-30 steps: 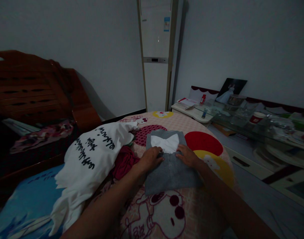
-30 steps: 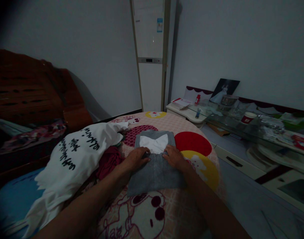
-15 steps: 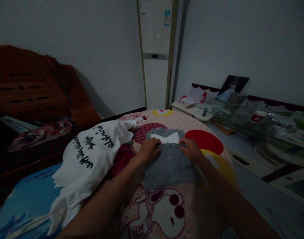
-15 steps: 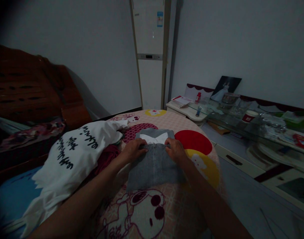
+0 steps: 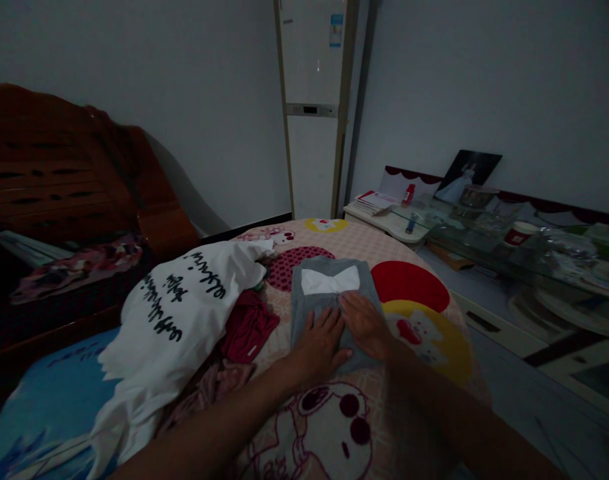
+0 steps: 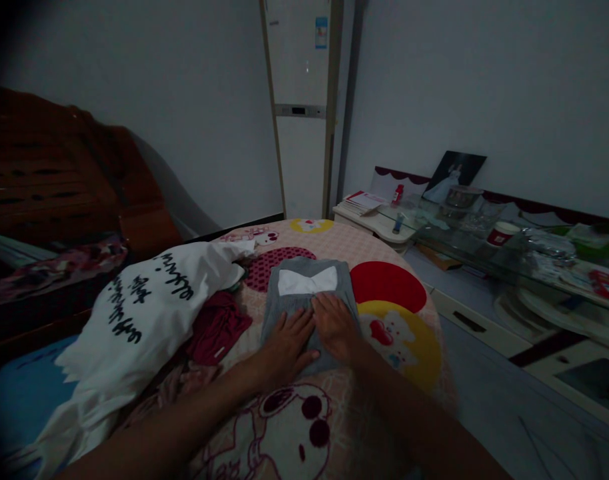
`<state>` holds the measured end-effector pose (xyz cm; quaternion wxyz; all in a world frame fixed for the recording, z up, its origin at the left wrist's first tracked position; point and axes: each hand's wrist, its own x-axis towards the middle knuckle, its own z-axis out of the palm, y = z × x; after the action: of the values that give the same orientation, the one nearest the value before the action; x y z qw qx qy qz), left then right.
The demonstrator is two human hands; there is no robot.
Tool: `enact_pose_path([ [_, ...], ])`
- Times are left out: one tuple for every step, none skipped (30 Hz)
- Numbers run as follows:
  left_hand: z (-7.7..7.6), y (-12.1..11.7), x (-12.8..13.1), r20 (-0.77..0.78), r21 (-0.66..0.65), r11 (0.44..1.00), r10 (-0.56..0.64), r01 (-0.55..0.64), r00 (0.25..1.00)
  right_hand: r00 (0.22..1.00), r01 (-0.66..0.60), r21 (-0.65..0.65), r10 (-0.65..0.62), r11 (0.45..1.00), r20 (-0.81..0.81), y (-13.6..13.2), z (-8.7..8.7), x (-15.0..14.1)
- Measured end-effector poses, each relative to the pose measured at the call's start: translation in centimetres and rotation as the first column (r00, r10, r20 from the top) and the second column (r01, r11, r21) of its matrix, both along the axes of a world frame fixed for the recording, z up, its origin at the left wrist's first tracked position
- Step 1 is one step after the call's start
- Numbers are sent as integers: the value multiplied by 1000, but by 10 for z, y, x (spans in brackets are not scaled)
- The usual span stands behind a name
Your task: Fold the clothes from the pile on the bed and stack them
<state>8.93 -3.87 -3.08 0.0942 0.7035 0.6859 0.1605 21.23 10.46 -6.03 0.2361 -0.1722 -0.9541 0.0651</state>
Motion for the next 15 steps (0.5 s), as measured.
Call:
enact_pose_path([
  [-3,-5,5,-28,-18,999,29,-30,999,1000,21,-14,-21,1000,13,-4,-4,1],
  [-6,-8,8,-49,-27,998,60,-61,997,999,41,-30,-40,999,25,-7,-8,1],
  [-9,-10,9,-56,-31,996,82,-84,995,998,58,-47,-56,997,35,-9,-11,2],
  [-10,-10,8,-50,-35,995,91,-93,995,997,67,-66,-64,996,40,-9,-12,2],
  [-11,-9,5,-32,-35,995,90,-91,995,997,66,-87,-63,994,38,-7,-13,1],
  [-10,-6,0,-2,-22,996,83,-83,997,998,54,-112,-52,992,21,-4,-13,1],
  [-9,-1,-8,33,9,997,76,-76,997,999,35,-138,-37,990,-9,1,-12,0],
  [-8,5,-18,69,53,995,78,-81,995,998,16,-164,-25,986,-53,8,-11,0],
  [-6,13,-29,105,113,988,91,-103,990,994,8,-190,-28,982,-104,16,-9,-1],
  [-5,22,-42,128,177,971,142,-163,982,987,18,-216,-52,976,-154,25,-7,-3],
  [-4,32,-56,146,220,944,217,-246,965,976,52,-244,-102,968,-195,35,-5,-4],
  [-3,42,-70,167,231,912,306,-339,937,961,110,-276,-173,955,-215,45,-2,-7],
  [-3,52,-83,186,202,884,388,-421,903,943,181,-314,-255,932,-215,56,0,-9],
  [-2,62,-96,202,150,862,452,-484,869,921,252,-355,-336,900,-198,66,2,-12],
  [-2,70,-106,223,95,834,514,-543,829,898,307,-401,-402,863,-178,76,4,-16],
])
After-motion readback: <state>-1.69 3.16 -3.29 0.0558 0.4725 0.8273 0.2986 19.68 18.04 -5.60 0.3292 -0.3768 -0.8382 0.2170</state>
